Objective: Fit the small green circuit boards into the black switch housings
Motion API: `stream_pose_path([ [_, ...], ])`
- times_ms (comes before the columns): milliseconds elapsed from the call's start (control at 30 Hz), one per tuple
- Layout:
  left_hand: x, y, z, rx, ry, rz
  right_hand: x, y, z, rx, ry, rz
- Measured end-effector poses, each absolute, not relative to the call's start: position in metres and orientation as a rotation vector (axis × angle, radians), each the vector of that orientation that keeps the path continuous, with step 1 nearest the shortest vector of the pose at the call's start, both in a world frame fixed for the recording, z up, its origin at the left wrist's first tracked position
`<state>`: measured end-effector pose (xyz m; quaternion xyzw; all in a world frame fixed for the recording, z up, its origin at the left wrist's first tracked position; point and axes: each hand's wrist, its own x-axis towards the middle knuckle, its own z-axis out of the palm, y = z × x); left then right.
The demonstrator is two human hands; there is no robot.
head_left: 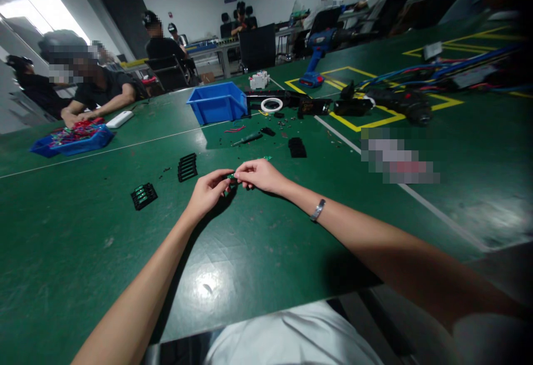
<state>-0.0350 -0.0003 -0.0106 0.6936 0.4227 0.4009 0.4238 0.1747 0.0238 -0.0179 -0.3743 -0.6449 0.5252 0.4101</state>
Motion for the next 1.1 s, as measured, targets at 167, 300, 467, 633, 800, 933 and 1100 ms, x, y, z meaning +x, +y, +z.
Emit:
stream_pose_path([
  [167,-0.0349,-0.0012,-0.0106,1.745,1.07,1.0,0.1747,0.0231,-0.0169,-0.951,-1.625,1.319],
  [300,-0.0344,-0.0024,-0.01,1.762,1.075,0.997,0.1742,0.0227,-0.0161,-0.966,-1.625,1.315],
  [467,-0.0335,-0.0031,-0.0101,1.783,1.083,0.994,0.1734,0.0227,-0.0161,-0.978,-1.621,1.312],
  [633,-0.0335,-0.0034,-0.0117,1.8,1.095,0.995,0.1731,0.0219,-0.0143,-0.981,-1.613,1.313],
  [800,-0.0337,-0.0032,-0.0111,1.81,1.102,0.994,0.1733,0.021,-0.0126,-0.979,-1.615,1.315],
  [933,-0.0336,-0.0026,-0.011,1.804,1.102,0.991,0.1736,0.0213,-0.0132,-0.977,-1.619,1.314],
  [1100,-0.0333,-0.0018,-0.0125,1.795,1.106,0.995,0.1745,0.0221,-0.0149,-0.968,-1.635,1.31],
])
